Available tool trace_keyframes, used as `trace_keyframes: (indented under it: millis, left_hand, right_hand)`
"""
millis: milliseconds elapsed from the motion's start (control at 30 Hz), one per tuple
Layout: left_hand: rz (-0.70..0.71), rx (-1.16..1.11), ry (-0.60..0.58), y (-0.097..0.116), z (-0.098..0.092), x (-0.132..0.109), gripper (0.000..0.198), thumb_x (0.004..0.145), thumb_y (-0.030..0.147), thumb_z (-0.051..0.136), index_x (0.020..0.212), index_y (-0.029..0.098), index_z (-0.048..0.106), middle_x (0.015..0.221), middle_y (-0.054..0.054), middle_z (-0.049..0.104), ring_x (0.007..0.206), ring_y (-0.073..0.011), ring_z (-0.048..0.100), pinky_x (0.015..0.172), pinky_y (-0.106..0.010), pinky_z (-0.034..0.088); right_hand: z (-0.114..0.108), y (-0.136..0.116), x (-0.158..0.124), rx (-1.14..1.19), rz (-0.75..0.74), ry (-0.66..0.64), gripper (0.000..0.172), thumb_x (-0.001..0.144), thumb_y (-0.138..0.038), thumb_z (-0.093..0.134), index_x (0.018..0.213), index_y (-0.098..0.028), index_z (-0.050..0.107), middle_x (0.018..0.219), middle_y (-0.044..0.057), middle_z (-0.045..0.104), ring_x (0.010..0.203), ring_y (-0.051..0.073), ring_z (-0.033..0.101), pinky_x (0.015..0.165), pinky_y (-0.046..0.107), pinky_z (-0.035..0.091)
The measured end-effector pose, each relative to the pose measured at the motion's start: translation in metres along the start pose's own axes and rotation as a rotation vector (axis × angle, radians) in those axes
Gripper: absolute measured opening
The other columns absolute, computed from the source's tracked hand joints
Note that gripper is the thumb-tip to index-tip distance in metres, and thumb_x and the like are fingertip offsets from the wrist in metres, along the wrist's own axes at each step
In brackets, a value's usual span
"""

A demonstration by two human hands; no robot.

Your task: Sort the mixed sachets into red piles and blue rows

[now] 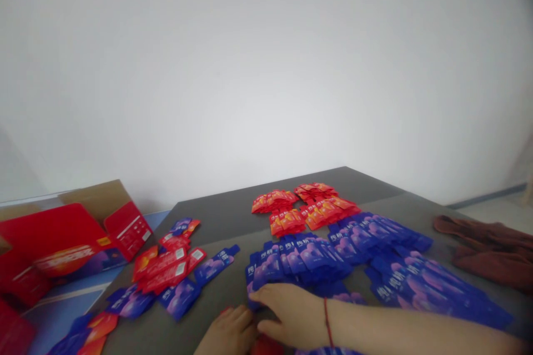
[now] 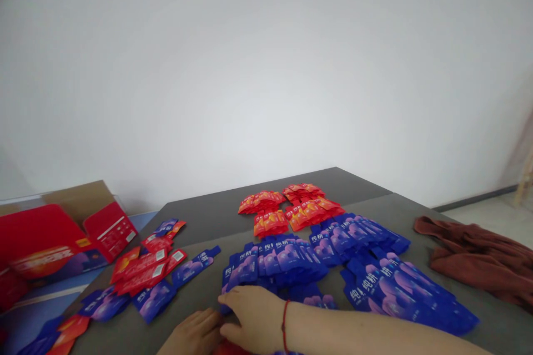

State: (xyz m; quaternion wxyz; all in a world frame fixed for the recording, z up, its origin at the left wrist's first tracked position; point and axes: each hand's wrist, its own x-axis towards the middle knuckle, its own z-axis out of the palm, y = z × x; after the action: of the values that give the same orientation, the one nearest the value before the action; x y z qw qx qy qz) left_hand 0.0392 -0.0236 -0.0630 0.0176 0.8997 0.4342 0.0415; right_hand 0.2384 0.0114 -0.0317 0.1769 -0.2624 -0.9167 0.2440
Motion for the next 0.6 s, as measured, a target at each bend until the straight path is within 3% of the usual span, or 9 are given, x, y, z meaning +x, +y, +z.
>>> trace_keyframes:
  millis: [133, 167, 267, 367, 467, 600]
  left_hand:
    - [-0.129, -0.361, 0.163, -0.005, -0.019, -0.005, 0.022, 0.088, 0.016, 0.044, 0.091, 0.022, 0.064, 0.091, -0.004, 0.068, 0.083, -0.0154, 0.062, 0.074, -0.023, 0.047]
    - [-0.144, -0.442, 0.206, -0.006, -0.023, -0.004, 0.023, 0.091, 0.020, 0.041, 0.088, 0.021, 0.064, 0.087, -0.003, 0.067, 0.080, -0.0148, 0.061, 0.072, -0.023, 0.046]
    - [-0.215, -0.641, 0.298, -0.013, -0.028, 0.005, 0.026, 0.090, 0.033, 0.046, 0.073, 0.019, 0.061, 0.074, -0.002, 0.062, 0.071, -0.0141, 0.057, 0.066, -0.023, 0.043]
    - [-0.299, -0.934, 0.240, -0.023, -0.026, 0.016, 0.029, 0.079, 0.047, 0.060, 0.077, 0.018, 0.061, 0.067, 0.001, 0.060, 0.059, -0.0124, 0.053, 0.055, -0.022, 0.040]
    - [-0.347, -1.228, 0.140, -0.033, -0.020, 0.025, 0.047, 0.068, 0.062, 0.066, 0.081, 0.017, 0.061, 0.059, 0.003, 0.058, 0.043, -0.0085, 0.044, 0.043, -0.020, 0.033]
    - [-0.412, -1.270, 0.246, -0.038, -0.016, 0.037, 0.050, 0.072, 0.066, 0.061, 0.077, 0.016, 0.061, 0.048, 0.006, 0.052, 0.037, -0.0060, 0.035, 0.039, -0.019, 0.024]
  right_hand:
    - [-0.003, -0.013, -0.003, 0.077, 0.021, -0.006, 0.078, 0.073, -0.048, 0.072, 0.137, -0.010, 0.049, 0.137, 0.018, 0.053, 0.124, 0.032, 0.050, 0.106, 0.039, 0.036]
    - [-0.005, -0.014, -0.002, 0.091, 0.050, 0.016, 0.076, 0.071, -0.046, 0.074, 0.136, -0.012, 0.051, 0.133, 0.016, 0.056, 0.119, 0.032, 0.053, 0.103, 0.038, 0.039]
    - [-0.015, -0.009, 0.005, 0.174, 0.191, 0.059, 0.037, 0.075, -0.027, 0.067, 0.111, -0.018, 0.068, 0.100, 0.006, 0.071, 0.089, 0.022, 0.065, 0.079, 0.028, 0.048]
    - [-0.026, 0.003, 0.012, 0.325, 0.323, 0.097, 0.012, 0.074, -0.021, 0.064, 0.082, -0.017, 0.072, 0.068, -0.001, 0.066, 0.063, 0.014, 0.059, 0.055, 0.022, 0.041]
    - [-0.032, 0.010, 0.012, 0.673, 0.413, 0.199, 0.012, 0.069, -0.023, 0.068, 0.077, -0.015, 0.069, 0.061, -0.003, 0.061, 0.055, 0.012, 0.055, 0.051, 0.021, 0.040]
    - [-0.025, 0.007, 0.005, 1.331, 0.429, 0.224, 0.038, 0.068, -0.041, 0.072, 0.093, -0.013, 0.066, 0.074, 0.004, 0.068, 0.065, 0.016, 0.063, 0.055, 0.025, 0.050]
